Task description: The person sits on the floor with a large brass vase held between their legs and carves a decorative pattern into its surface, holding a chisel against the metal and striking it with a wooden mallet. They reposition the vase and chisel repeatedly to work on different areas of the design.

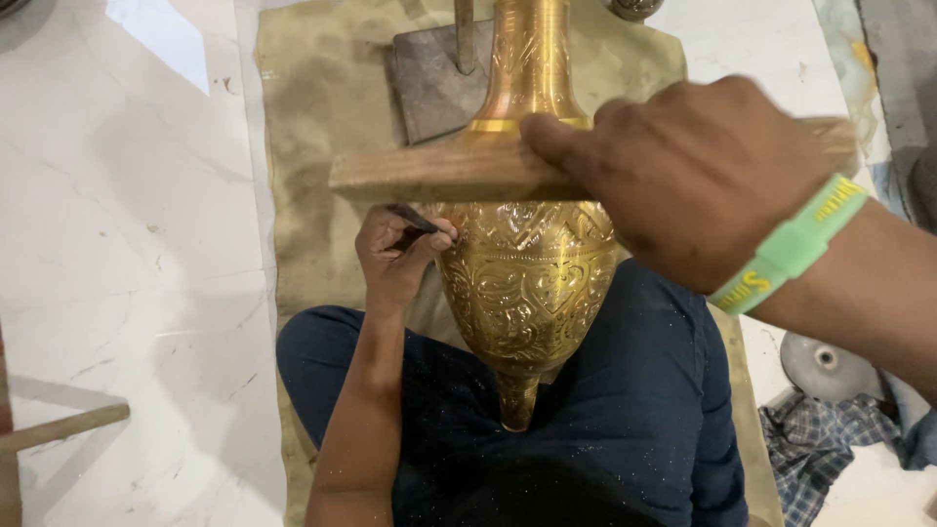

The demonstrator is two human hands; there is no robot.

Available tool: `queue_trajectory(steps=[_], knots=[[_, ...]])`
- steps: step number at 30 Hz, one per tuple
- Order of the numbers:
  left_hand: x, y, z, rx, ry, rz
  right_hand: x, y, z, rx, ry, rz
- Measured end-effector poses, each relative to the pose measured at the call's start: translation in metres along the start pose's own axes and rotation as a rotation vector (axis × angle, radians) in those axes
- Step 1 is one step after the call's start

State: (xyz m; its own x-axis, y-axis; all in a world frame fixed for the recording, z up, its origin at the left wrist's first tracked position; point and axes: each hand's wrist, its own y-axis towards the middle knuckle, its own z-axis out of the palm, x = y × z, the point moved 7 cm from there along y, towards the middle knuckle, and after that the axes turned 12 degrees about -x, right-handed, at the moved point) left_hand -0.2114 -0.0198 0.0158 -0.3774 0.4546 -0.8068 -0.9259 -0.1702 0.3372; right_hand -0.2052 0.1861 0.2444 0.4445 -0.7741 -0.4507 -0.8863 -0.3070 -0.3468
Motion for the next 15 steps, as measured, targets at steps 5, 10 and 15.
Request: queue_trajectory(steps=[5, 10, 15], knots=[[-0.001, 0.001, 0.001, 0.036, -0.034, 0.020, 0.006, 0.003, -0.021, -0.218, 0.083, -0.075], [-0.010, 0.002, 0.005, 0.019, 0.010, 0.086, 0.011, -0.004, -0.040, -0.529, 0.149, -0.143], [-0.003, -0.002, -0.015, -0.206, -0.059, 0.030, -0.020, -0.005, 0.039, -0.219, 0.240, 0.115]])
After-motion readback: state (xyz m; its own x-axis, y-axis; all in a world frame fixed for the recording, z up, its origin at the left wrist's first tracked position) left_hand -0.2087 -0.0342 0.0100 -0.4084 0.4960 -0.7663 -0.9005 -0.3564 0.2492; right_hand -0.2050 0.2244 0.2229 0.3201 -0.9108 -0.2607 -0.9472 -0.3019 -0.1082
